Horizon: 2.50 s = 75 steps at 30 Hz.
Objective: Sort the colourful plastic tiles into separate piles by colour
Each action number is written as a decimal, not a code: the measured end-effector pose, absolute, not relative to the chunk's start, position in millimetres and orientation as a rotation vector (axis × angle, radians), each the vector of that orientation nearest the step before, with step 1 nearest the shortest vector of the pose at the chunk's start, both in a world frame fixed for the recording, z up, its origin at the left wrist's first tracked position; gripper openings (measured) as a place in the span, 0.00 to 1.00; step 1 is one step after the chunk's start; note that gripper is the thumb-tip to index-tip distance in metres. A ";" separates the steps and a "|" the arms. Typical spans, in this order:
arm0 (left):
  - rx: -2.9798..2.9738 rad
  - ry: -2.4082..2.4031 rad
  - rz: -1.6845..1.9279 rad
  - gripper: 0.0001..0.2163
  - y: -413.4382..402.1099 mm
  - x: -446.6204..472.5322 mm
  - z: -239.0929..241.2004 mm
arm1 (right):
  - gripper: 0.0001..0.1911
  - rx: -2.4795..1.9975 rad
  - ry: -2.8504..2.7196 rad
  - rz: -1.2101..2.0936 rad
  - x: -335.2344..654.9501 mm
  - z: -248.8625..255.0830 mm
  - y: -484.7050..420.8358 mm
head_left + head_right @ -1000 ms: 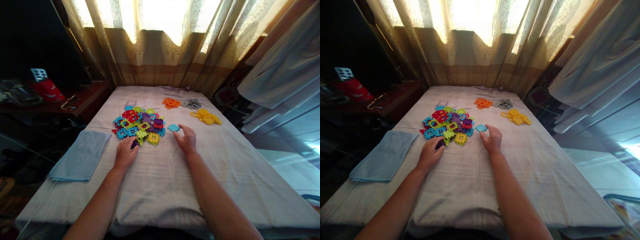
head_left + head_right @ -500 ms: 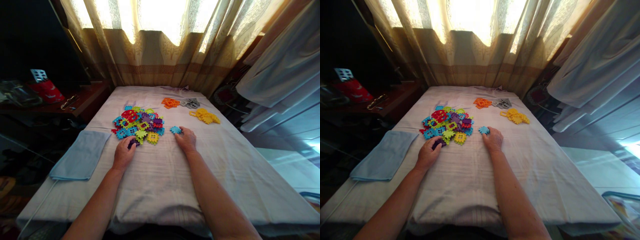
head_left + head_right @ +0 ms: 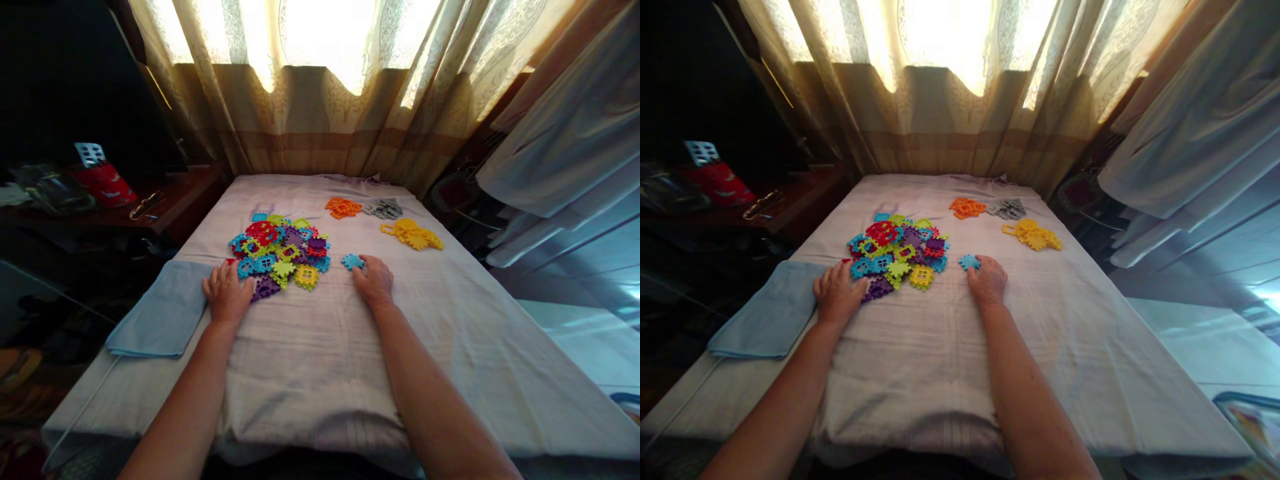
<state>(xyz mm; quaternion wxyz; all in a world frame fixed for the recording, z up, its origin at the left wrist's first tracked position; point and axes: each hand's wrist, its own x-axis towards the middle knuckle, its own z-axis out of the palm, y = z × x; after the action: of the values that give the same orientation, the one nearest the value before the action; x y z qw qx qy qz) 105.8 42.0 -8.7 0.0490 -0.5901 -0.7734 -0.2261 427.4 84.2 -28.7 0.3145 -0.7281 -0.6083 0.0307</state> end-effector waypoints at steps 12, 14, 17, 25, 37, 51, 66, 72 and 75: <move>-1.789 -2.332 -0.794 0.23 52.7 86.9 -12.6 | 0.19 -1.877 -1.592 0.106 430.5 -33.5 88.1; -1.774 -2.263 -0.911 0.23 52.2 82.5 -13.7 | 0.19 -1.866 -1.577 0.110 430.5 -33.5 88.1; -1.815 -2.112 -1.075 0.24 51.4 82.8 -13.2 | 0.19 -1.850 -1.545 0.107 430.2 -32.2 87.6; -2.216 -1.690 -1.087 0.23 47.1 137.2 -5.0 | 0.15 -1.719 -1.539 0.120 430.5 -24.4 86.9; -2.496 -1.490 -1.011 0.23 54.5 196.8 -15.1 | 0.17 -1.382 -1.617 0.639 394.4 -18.3 71.3; -2.473 -1.559 -1.064 0.20 50.7 193.3 -18.7 | 0.18 -1.516 -1.434 0.531 402.9 -19.4 78.7; -2.068 -2.009 -1.004 0.10 74.4 99.7 -16.4 | 0.19 -1.981 -1.191 0.132 461.8 -30.8 97.7; -2.098 -2.086 -0.917 0.11 75.2 98.6 -22.5 | 0.17 -2.073 -1.286 0.135 459.0 -26.0 95.6; -2.114 -2.088 -0.887 0.12 75.3 97.7 -25.0 | 0.16 -2.084 -1.318 0.149 458.2 -23.5 94.4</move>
<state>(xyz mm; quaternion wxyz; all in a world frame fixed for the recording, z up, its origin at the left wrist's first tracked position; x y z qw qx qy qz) 97.7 75.3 -25.0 0.0201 -0.6817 -0.6731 -0.2860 458.2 94.4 -23.5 0.3291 -0.7966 -0.5038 0.0570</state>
